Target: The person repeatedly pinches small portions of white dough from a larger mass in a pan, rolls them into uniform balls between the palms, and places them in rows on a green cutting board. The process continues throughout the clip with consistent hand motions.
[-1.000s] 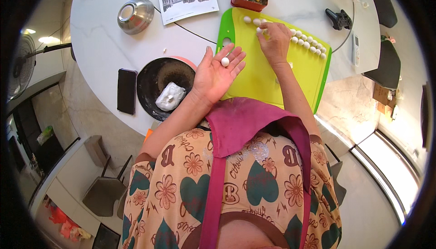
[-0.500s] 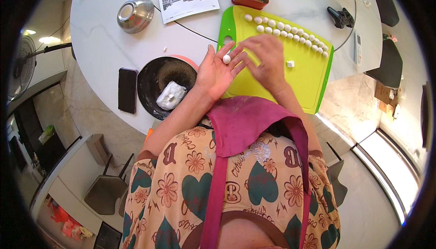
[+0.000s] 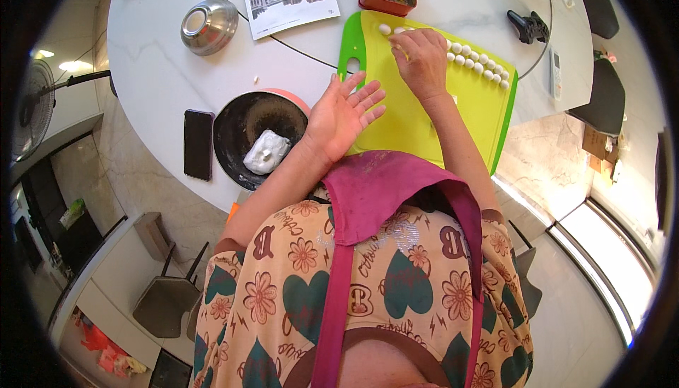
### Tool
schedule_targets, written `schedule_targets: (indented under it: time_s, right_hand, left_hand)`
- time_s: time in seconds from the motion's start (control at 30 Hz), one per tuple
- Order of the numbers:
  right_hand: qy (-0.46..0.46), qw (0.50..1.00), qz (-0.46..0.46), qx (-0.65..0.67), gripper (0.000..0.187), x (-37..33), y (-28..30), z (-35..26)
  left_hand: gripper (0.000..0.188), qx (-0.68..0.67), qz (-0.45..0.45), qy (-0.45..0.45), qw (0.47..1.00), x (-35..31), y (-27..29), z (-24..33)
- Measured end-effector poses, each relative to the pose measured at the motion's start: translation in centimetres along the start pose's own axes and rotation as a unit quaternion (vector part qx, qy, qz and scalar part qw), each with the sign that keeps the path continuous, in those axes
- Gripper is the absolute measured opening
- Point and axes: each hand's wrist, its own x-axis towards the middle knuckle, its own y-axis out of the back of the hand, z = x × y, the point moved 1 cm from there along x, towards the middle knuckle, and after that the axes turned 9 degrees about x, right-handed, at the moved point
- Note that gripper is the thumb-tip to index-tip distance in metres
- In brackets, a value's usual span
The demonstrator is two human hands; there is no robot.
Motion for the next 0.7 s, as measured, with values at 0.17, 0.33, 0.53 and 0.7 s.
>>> schedule_targets:
  time_s: [0.17, 0.33, 0.53, 0.7]
  right_hand:
    - [-0.003, 0.999, -0.033, -0.02, 0.021, -0.6, -1.2, 1.0]
    - [-0.044, 0.998, -0.01, 0.031, 0.028, -0.7, 0.9, 0.0]
    - [-0.172, 0.984, -0.042, -0.029, 0.024, -6.8, 8.0, 2.5]
    - [-0.252, 0.964, -0.078, -0.015, 0.015, -11.5, 8.4, 1.8]
  left_hand:
    - [0.051, 0.002, -0.013, 0.001, 1.0, 0.0, 0.7, -0.1]
    - [0.042, 0.017, -0.012, 0.011, 1.0, 0.3, 1.4, -0.2]
    - [0.033, 0.046, 0.007, 0.028, 0.999, 0.7, 1.7, -0.9]
    - [0.031, 0.087, 0.018, 0.058, 0.994, 0.6, 0.9, -1.8]
